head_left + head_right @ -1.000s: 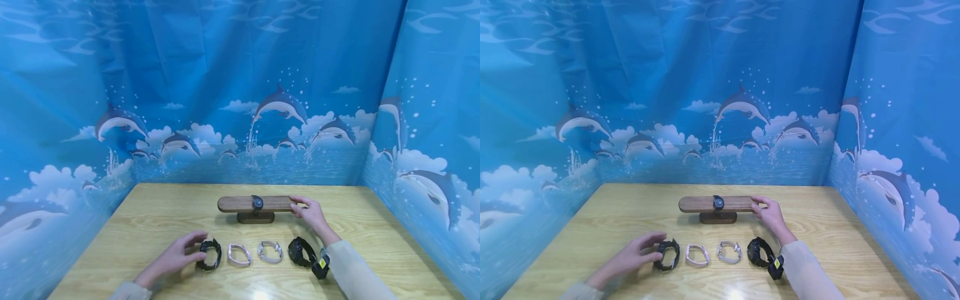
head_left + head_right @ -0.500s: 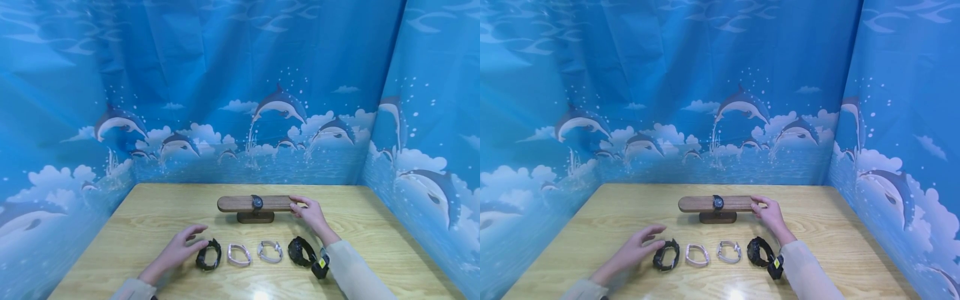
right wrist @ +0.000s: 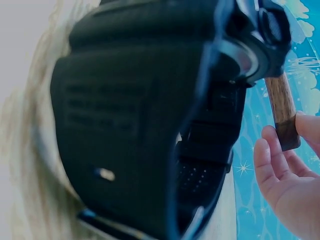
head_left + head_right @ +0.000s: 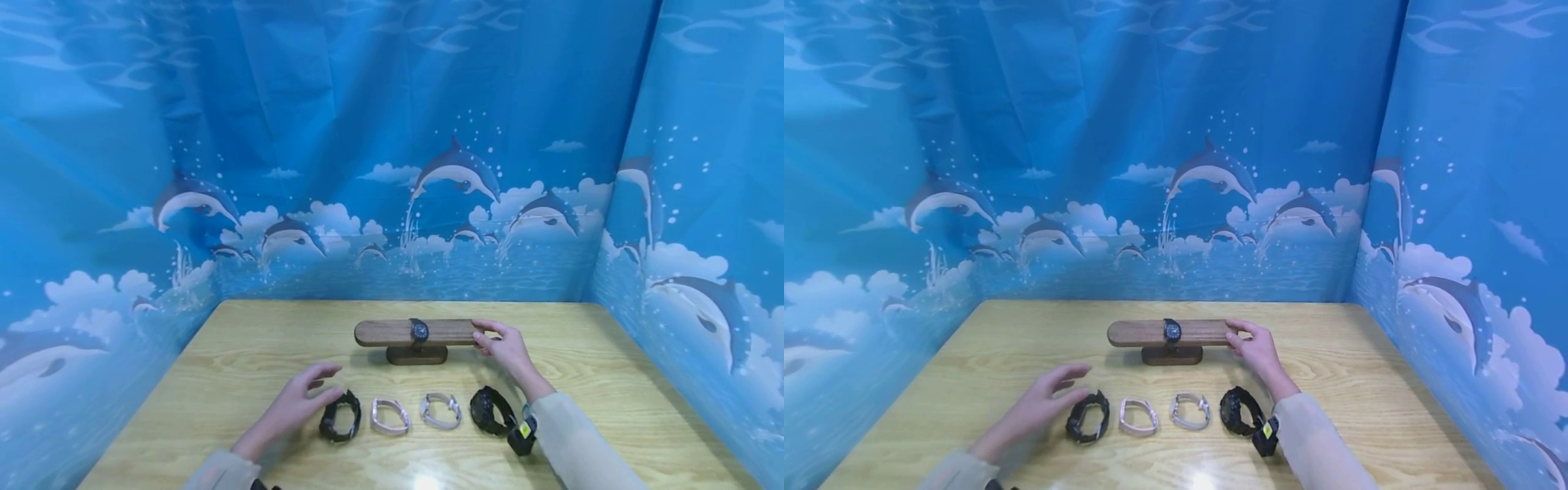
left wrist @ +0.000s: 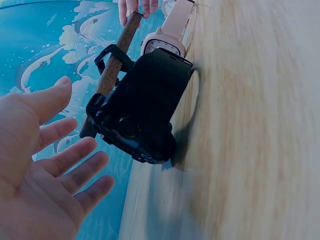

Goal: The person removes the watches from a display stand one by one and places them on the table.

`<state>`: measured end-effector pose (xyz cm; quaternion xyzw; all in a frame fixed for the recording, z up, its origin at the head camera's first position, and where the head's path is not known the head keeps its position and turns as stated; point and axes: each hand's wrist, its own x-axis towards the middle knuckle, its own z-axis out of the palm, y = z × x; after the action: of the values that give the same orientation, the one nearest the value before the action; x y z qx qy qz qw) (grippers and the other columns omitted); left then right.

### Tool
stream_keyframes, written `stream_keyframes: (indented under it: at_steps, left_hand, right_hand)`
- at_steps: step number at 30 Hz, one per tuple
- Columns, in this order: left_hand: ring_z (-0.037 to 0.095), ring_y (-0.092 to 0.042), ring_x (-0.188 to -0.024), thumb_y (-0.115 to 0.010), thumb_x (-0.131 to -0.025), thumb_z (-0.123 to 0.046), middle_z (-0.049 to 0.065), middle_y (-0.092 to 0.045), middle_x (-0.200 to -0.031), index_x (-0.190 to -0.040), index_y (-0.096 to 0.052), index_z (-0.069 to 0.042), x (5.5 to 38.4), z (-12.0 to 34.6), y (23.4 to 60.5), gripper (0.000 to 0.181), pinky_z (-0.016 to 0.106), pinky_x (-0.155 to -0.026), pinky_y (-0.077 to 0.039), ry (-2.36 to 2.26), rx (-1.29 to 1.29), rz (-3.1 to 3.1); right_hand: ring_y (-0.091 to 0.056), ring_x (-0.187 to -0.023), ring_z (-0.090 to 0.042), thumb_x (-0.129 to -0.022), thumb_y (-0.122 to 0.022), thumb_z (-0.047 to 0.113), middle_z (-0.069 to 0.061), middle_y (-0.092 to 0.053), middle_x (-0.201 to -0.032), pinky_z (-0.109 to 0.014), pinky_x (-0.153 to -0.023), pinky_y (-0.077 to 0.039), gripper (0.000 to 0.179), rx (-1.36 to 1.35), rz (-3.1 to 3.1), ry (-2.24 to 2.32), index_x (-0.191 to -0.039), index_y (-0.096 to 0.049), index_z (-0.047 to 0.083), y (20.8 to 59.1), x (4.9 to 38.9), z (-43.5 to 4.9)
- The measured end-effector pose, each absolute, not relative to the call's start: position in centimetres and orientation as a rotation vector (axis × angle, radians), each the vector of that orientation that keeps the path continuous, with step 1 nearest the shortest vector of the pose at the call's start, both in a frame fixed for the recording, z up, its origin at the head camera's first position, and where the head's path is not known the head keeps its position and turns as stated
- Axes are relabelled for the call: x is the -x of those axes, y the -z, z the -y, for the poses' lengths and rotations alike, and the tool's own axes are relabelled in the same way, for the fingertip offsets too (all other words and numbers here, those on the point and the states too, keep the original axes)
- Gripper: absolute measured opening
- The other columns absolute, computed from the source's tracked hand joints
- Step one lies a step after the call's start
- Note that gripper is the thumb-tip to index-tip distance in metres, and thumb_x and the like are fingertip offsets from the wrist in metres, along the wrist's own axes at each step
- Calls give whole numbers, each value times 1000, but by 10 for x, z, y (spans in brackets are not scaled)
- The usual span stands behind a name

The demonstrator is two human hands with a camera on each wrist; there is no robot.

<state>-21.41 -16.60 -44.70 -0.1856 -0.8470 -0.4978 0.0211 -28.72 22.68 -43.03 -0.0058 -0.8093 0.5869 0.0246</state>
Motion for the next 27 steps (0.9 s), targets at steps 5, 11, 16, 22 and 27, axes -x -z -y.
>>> stream_keyframes:
  at_steps: [5,11,16,22,27]
  left_hand:
    - [28,-50,-116,-67,-85,-30,8,-56,-125,-125,-54,-7,218,161,444,48,49,-100,-37,1513,554,2643]
    - [28,-52,-114,-67,-84,-33,8,-56,-125,-126,-54,-8,222,153,439,50,48,-98,-40,1464,570,2626]
    - [25,-55,-110,-68,-85,-30,8,-58,-122,-126,-54,-10,226,146,431,47,46,-98,-41,1480,591,2607]
    - [18,-56,-107,-67,-84,-34,1,-58,-120,-124,-56,-10,234,137,425,48,40,-96,-44,1432,705,2582]
    - [18,-55,-108,-67,-85,-35,0,-57,-122,-125,-55,-9,239,127,419,50,39,-96,-44,1361,770,2577]
  right_hand:
    - [-64,-93,-28,-93,-58,12,-22,-47,-130,-43,-80,-53,38,27,2505,-1806,-130,-53,4,430,286,-226]
    - [-63,-94,-31,-93,-57,14,-23,-45,-131,-43,-80,-53,39,22,2522,-1793,-131,-52,4,428,284,-225]
    - [-62,-96,-33,-93,-57,14,-22,-46,-131,-43,-81,-53,39,15,2525,-1795,-131,-52,5,427,284,-225]
    - [-61,-97,-36,-93,-57,11,-22,-47,-129,-45,-81,-52,39,21,2500,-1810,-131,-52,4,427,284,-224]
    - [-61,-97,-36,-93,-57,11,-22,-48,-128,-46,-81,-52,38,27,2486,-1832,-130,-52,3,427,285,-224]
